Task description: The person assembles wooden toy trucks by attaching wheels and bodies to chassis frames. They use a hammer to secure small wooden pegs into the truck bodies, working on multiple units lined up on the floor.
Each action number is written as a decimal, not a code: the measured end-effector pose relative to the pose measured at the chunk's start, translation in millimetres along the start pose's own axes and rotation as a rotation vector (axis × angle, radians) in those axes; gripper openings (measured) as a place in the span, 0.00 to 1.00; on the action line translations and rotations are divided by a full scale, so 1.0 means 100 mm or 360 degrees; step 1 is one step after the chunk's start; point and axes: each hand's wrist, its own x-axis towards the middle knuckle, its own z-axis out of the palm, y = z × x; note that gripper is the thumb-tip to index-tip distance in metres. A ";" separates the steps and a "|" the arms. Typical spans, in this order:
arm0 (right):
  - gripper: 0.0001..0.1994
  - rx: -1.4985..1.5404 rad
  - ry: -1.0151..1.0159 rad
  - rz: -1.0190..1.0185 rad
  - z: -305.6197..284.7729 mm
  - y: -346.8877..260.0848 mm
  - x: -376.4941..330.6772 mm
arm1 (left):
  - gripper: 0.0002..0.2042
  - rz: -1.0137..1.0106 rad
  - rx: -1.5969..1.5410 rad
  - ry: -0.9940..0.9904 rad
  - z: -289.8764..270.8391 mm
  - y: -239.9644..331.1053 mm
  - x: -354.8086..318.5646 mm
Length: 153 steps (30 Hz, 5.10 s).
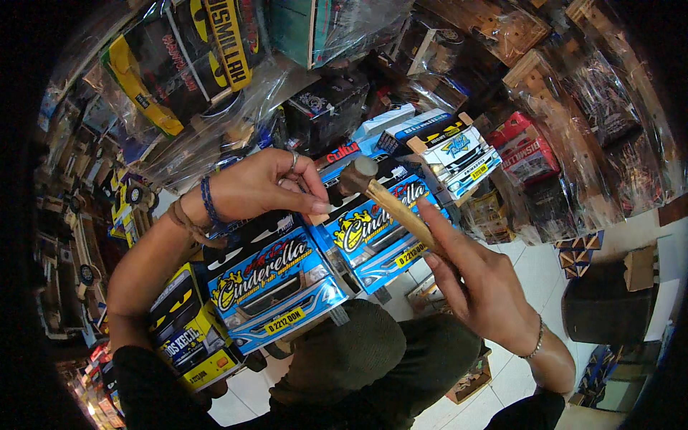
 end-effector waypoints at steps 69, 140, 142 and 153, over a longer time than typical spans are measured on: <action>0.27 0.0263 -0.0018 0.0131 0.11 0.12 -0.04 | 0.12 -0.0192 0.0032 -0.0021 0.05 0.13 0.03; 0.28 -0.0197 -0.0186 -0.0045 -0.25 -0.18 0.13 | 0.18 -0.0093 -0.0122 0.0023 0.02 0.01 0.07; 0.28 -0.0212 -0.0400 0.0102 -0.26 -0.19 0.13 | 0.18 -0.0079 -0.0120 0.0021 0.01 0.00 0.07; 0.36 -0.0421 -0.0254 -0.0180 -0.12 -0.02 0.05 | 0.18 -0.0046 0.0003 -0.0005 0.00 -0.01 0.08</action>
